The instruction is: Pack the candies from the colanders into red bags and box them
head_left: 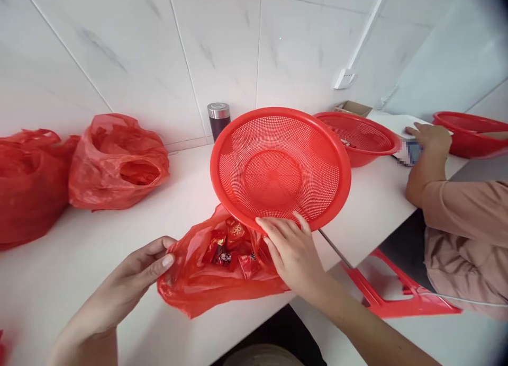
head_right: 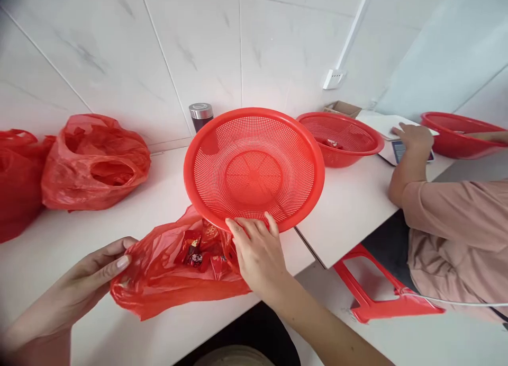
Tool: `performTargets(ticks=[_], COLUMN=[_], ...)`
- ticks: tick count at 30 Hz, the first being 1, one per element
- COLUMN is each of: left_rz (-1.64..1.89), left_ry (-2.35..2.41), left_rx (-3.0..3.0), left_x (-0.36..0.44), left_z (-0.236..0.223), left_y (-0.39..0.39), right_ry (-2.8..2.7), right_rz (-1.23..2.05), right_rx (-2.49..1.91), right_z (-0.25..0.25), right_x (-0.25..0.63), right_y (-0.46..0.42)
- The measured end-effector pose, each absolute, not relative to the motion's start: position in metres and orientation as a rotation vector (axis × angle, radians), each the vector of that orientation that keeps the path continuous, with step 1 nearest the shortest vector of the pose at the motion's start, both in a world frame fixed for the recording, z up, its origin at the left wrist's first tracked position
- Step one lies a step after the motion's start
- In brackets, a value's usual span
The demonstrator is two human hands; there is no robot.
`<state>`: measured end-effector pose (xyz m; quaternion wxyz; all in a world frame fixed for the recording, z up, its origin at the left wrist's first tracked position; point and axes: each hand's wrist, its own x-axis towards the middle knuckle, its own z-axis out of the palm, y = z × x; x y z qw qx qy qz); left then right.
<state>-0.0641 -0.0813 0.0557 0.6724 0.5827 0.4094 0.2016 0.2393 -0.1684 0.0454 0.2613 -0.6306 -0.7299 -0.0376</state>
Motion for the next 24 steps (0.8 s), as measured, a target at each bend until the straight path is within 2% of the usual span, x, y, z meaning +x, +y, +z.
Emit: performTargets(ticks=[6, 10, 14, 18, 21, 24], left_rz=[0.506, 0.544, 0.506, 0.564, 0.74, 1.008], left_ry=[0.812, 0.738, 0.83, 0.966, 1.04, 1.046], left_rx=[1.378, 1.419, 1.38, 1.303, 1.182, 0.937], left_x=[-0.061, -0.055, -0.046, -0.038, -0.031, -0.019], left_z=[0.06, 0.066, 0.07, 0.072, 0.064, 0.045], left_y=[-0.082, -0.085, -0.084, -0.092, -0.113, -0.144], right_ry=[-1.897, -1.762, -1.858, -2.092, -2.179, -2.008], right_rz=[-0.246, -0.295, -0.082, 0.079, 0.206, 0.452], right_rx=[-1.692, -1.555, -1.453, -1.687, -1.787, -1.692], right_z=[0.066, 0.08, 0.071, 0.043, 0.039, 0.058], right_x=[0.266, 0.258, 0.241, 0.251, 0.271, 0.287], right_y=[-0.133, -0.139, -0.173, -0.189, -0.187, -0.182])
